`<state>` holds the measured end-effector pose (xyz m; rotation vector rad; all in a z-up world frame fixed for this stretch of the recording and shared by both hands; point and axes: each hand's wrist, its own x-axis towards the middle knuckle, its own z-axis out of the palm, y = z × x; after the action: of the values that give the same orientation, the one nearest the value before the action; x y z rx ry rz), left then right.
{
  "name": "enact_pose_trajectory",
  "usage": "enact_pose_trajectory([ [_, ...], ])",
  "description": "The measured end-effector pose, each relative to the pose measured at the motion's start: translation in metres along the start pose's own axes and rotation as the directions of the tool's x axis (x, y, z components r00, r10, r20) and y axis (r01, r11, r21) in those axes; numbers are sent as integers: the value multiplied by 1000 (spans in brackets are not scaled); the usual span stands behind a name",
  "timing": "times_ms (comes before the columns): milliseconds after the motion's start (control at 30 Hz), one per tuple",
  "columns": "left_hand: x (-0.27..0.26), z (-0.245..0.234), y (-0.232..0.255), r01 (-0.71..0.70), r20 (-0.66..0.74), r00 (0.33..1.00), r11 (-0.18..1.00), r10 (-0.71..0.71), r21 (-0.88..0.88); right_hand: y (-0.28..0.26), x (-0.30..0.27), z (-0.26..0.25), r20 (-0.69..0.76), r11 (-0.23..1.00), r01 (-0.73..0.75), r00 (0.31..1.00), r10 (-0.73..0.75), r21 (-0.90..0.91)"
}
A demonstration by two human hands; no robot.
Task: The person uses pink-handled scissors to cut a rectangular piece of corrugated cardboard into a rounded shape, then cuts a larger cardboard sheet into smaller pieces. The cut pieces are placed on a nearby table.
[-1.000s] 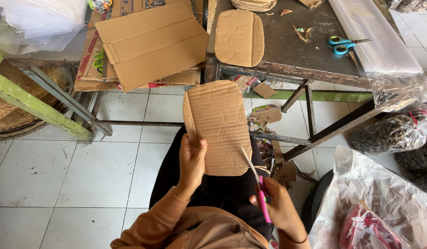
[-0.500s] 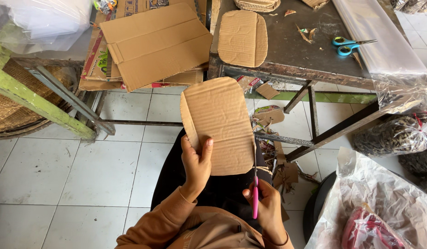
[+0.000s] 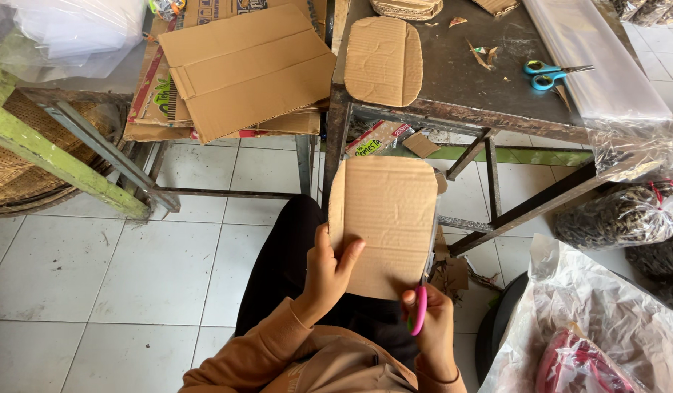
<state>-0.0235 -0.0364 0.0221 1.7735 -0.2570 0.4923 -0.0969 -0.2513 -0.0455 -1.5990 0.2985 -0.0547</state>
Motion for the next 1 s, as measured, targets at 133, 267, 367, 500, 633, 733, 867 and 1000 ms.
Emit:
enact_pose_trajectory([
  [133,29,-5,-12,285,-74,955,958,-287,-28,-2,11,-12,-4,938,200,978,-208,283],
  [267,135,-33,-40,19,-105,993,931,-61,-364,-7,16,-22,-64,938,153,988,-139,312],
  [367,243,-25,-54,26,-100,994,984,-44,-175,-1,17,-22,-71,947,102,994,-84,306],
  [500,343,23,-61,108,1,994,990,-109,90,12,21,-16,-15,930,87,996,-88,356],
  [633,363,52,-70,22,-121,992,941,20,337,23,18,-14,12,943,32,999,-38,330],
  [733,335,42,-88,-92,-336,888,837,314,540,32,16,-19,4,949,-11,1000,10,315],
  [867,302,-61,-125,230,-561,808,782,179,580,43,11,-27,16,968,-17,1000,14,252],
  [1000,276,-171,-166,735,-746,635,454,-199,504,46,10,-22,37,968,-88,996,82,236],
])
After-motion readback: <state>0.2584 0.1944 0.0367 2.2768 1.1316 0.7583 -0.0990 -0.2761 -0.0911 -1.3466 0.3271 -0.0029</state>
